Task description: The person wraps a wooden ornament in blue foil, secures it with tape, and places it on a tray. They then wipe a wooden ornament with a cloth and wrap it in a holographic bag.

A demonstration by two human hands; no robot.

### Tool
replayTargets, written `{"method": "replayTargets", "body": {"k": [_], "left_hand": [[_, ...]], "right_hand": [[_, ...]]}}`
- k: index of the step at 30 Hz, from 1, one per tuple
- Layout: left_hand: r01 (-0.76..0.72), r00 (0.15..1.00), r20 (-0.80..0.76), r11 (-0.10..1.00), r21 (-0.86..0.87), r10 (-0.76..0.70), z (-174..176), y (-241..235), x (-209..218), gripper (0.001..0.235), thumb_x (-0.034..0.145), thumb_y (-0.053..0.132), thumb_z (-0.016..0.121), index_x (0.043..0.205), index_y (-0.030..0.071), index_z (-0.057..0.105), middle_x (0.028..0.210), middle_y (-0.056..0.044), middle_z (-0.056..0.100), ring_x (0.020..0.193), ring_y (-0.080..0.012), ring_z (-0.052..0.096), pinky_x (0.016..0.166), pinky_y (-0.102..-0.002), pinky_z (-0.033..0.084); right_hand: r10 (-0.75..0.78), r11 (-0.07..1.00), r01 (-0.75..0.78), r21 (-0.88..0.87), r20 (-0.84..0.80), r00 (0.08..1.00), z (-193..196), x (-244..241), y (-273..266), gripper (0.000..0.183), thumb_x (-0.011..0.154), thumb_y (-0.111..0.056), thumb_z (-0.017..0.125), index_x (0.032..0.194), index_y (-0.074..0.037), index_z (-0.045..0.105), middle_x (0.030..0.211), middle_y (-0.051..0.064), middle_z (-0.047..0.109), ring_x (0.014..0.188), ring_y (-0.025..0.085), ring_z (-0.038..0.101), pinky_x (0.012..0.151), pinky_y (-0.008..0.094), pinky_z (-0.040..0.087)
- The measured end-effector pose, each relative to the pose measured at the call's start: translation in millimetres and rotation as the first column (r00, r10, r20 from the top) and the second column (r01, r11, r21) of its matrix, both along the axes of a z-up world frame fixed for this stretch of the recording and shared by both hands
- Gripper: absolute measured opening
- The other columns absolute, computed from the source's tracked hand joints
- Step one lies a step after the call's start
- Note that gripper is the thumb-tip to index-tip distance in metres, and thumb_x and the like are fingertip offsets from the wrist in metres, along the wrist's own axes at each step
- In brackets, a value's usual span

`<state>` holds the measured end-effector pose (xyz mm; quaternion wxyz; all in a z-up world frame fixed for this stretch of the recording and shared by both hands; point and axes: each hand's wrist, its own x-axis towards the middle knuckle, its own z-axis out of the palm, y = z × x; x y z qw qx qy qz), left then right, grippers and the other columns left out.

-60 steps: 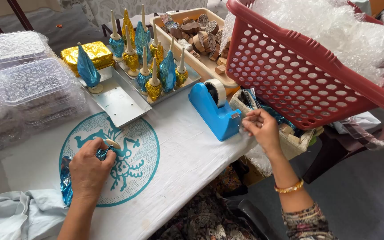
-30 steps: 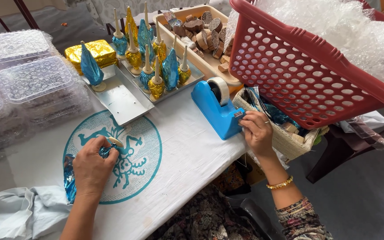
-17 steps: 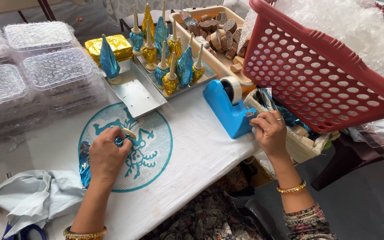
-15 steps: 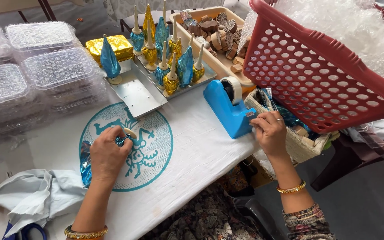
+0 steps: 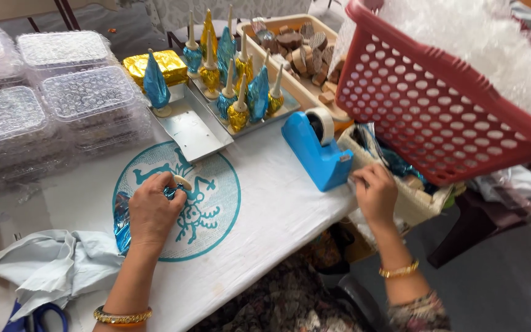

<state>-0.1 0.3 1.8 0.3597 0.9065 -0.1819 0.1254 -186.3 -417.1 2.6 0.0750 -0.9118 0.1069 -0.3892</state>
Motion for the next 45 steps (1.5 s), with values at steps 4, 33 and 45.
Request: {"method": "replayTargets", "body": {"k": [4, 33, 45], "left_hand": [[-0.005, 1.000, 0.023, 1.000, -0.027, 0.006, 1, -4, 3, 0.012, 0.084, 0.016, 0.072, 0.083, 0.005, 0.067, 0.090, -0.008, 0.073, 0.073, -0.0244, 0.070, 0.071, -0.039, 0.058], [-0.006, 1.000, -0.023, 0.993, -0.114, 0.004, 12, -7, -7, 0.032, 0.080, 0.010, 0.076, 0.106, 0.008, 0.057, 0.090, -0.007, 0.070, 0.078, -0.0230, 0.074, 0.072, -0.037, 0.063], [-0.036, 0.999, -0.039, 0.998, -0.050, 0.034, 10, -5, -5, 0.019, 0.079, 0.015, 0.080, 0.091, 0.004, 0.070, 0.102, -0.009, 0.066, 0.076, -0.0207, 0.073, 0.070, -0.033, 0.064]], "right_hand": [[0.076, 0.966, -0.127, 0.227, 0.218, 0.973, 7, -2, 48, 0.006, 0.086, -0.005, 0.080, 0.089, -0.005, 0.075, 0.090, 0.005, 0.067, 0.079, 0.017, 0.063, 0.067, 0.029, 0.050], [0.770, 0.581, -0.813, -0.033, -0.302, 0.562, 25, 214, 241, 0.014, 0.086, -0.021, 0.079, 0.074, -0.014, 0.078, 0.084, -0.001, 0.067, 0.088, 0.019, 0.059, 0.077, 0.036, 0.051], [0.745, 0.567, -0.810, -0.151, -0.326, 0.582, 21, 205, 236, 0.002, 0.086, -0.021, 0.078, 0.085, -0.020, 0.081, 0.091, -0.002, 0.066, 0.094, 0.018, 0.058, 0.074, 0.036, 0.047]]}}
